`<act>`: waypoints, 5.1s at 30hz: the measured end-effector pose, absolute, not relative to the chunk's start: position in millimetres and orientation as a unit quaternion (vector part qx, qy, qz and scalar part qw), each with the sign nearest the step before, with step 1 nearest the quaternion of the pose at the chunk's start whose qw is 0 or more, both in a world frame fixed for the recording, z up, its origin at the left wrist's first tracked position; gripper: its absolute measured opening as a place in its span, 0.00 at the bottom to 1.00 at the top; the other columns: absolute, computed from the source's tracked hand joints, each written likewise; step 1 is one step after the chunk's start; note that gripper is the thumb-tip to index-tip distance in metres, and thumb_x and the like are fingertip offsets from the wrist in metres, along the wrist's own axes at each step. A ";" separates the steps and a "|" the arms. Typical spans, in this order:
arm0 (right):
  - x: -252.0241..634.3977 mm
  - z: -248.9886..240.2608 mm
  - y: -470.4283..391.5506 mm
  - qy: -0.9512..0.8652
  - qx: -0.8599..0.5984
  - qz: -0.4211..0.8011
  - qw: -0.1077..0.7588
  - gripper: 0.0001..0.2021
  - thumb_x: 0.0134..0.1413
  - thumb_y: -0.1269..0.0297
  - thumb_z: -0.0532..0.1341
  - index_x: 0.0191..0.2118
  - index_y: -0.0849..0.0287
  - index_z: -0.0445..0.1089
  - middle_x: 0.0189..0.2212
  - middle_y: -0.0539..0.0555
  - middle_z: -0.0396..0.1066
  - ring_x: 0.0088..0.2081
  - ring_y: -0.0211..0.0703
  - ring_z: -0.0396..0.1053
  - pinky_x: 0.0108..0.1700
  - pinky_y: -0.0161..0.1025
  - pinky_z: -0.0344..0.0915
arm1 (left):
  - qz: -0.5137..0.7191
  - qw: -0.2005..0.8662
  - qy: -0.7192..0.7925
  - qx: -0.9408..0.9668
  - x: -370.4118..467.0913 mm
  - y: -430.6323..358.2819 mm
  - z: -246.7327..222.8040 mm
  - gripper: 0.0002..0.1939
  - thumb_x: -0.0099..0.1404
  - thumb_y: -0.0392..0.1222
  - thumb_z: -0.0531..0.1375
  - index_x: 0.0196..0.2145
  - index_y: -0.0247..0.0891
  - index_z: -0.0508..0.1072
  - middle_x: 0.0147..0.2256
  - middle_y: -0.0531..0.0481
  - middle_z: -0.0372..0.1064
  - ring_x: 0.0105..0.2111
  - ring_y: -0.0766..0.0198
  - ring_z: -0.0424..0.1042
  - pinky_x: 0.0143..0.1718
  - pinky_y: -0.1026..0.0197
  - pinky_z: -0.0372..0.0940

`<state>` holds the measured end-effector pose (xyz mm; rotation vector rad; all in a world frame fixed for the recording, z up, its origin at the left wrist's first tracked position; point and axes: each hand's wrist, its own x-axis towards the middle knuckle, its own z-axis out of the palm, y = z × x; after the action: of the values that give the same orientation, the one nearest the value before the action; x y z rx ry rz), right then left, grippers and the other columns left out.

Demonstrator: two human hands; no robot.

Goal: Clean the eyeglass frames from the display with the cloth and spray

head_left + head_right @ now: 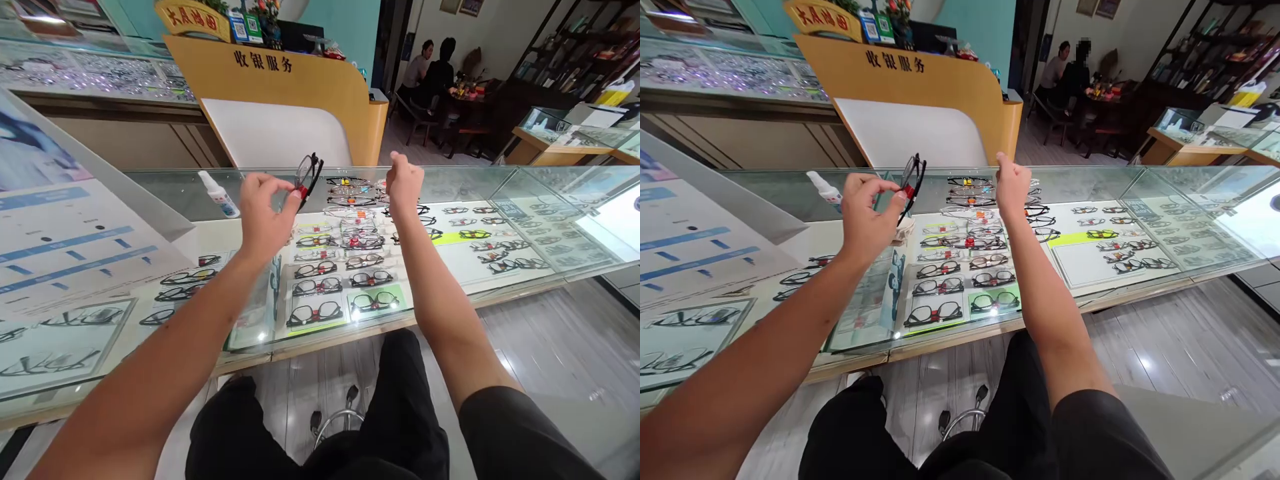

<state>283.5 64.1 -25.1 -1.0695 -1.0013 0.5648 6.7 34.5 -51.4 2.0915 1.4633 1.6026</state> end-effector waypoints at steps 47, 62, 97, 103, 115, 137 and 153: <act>303.4 -42.4 94.5 -0.442 -0.495 0.310 0.681 0.34 0.74 0.33 0.57 0.26 0.49 0.40 0.20 0.44 0.38 0.24 0.37 0.38 0.25 0.42 0.42 | 0.153 0.090 0.459 0.870 101.0 111.1 -51.3 0.06 0.63 0.50 0.72 0.36 0.49 0.89 0.64 0.43 0.76 0.68 0.35 0.61 0.71 0.34 0.51; 310.2 -42.1 85.1 -0.380 -0.457 0.333 0.732 0.33 0.70 0.34 0.56 0.24 0.47 0.40 0.19 0.41 0.37 0.21 0.37 0.37 0.24 0.38 0.42 | 0.250 0.171 0.486 0.820 77.8 111.2 -39.5 0.06 0.60 0.50 0.76 0.33 0.49 0.89 0.61 0.44 0.79 0.68 0.35 0.65 0.72 0.31 0.50; 194.1 -45.3 17.4 -0.540 -0.281 0.575 0.547 0.23 0.38 0.71 0.71 0.32 0.52 0.55 0.31 0.43 0.61 0.32 0.35 0.58 0.37 0.37 0.55 | 0.479 0.627 0.366 0.493 -6.0 20.7 -59.8 0.30 0.43 0.56 0.87 0.37 0.42 0.81 0.45 0.50 0.78 0.45 0.60 0.76 0.44 0.57 0.74; 190.4 -47.0 13.5 -0.556 -0.282 0.575 0.529 0.23 0.40 0.69 0.72 0.32 0.51 0.55 0.29 0.43 0.60 0.32 0.36 0.53 0.35 0.37 0.50 | 0.453 0.623 0.375 0.517 -4.2 18.0 -57.4 0.32 0.41 0.59 0.87 0.36 0.41 0.82 0.41 0.50 0.76 0.42 0.61 0.74 0.44 0.55 0.75; 192.0 -44.8 12.1 -0.557 -0.287 0.574 0.527 0.22 0.40 0.68 0.72 0.31 0.51 0.55 0.27 0.42 0.59 0.30 0.36 0.52 0.36 0.38 0.49 | 0.453 0.622 0.369 0.521 -4.7 20.3 -62.4 0.30 0.44 0.60 0.86 0.36 0.41 0.82 0.40 0.50 0.78 0.43 0.59 0.77 0.43 0.56 0.75; 242.8 -31.0 28.7 -0.729 -0.433 0.139 0.512 0.13 0.48 0.71 0.61 0.30 0.51 0.55 0.28 0.47 0.59 0.33 0.43 0.55 0.40 0.43 0.53 | 0.442 0.524 0.448 0.574 -26.0 41.8 -56.9 0.33 0.44 0.67 0.83 0.35 0.40 0.81 0.43 0.46 0.80 0.42 0.58 0.75 0.45 0.54 0.78; 212.2 -49.0 9.4 -0.839 -0.419 -0.055 0.343 0.32 0.68 0.63 0.63 0.76 0.50 0.64 0.75 0.67 0.63 0.76 0.69 0.61 0.76 0.70 0.62 | 0.470 0.545 0.410 0.560 -18.5 29.3 -57.2 0.27 0.53 0.64 0.81 0.38 0.41 0.82 0.45 0.45 0.80 0.52 0.51 0.79 0.42 0.54 0.82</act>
<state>212.2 9.4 -49.0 -1.0898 -2.1793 -0.1430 -18.5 29.3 -57.2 1.3278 0.9724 1.1153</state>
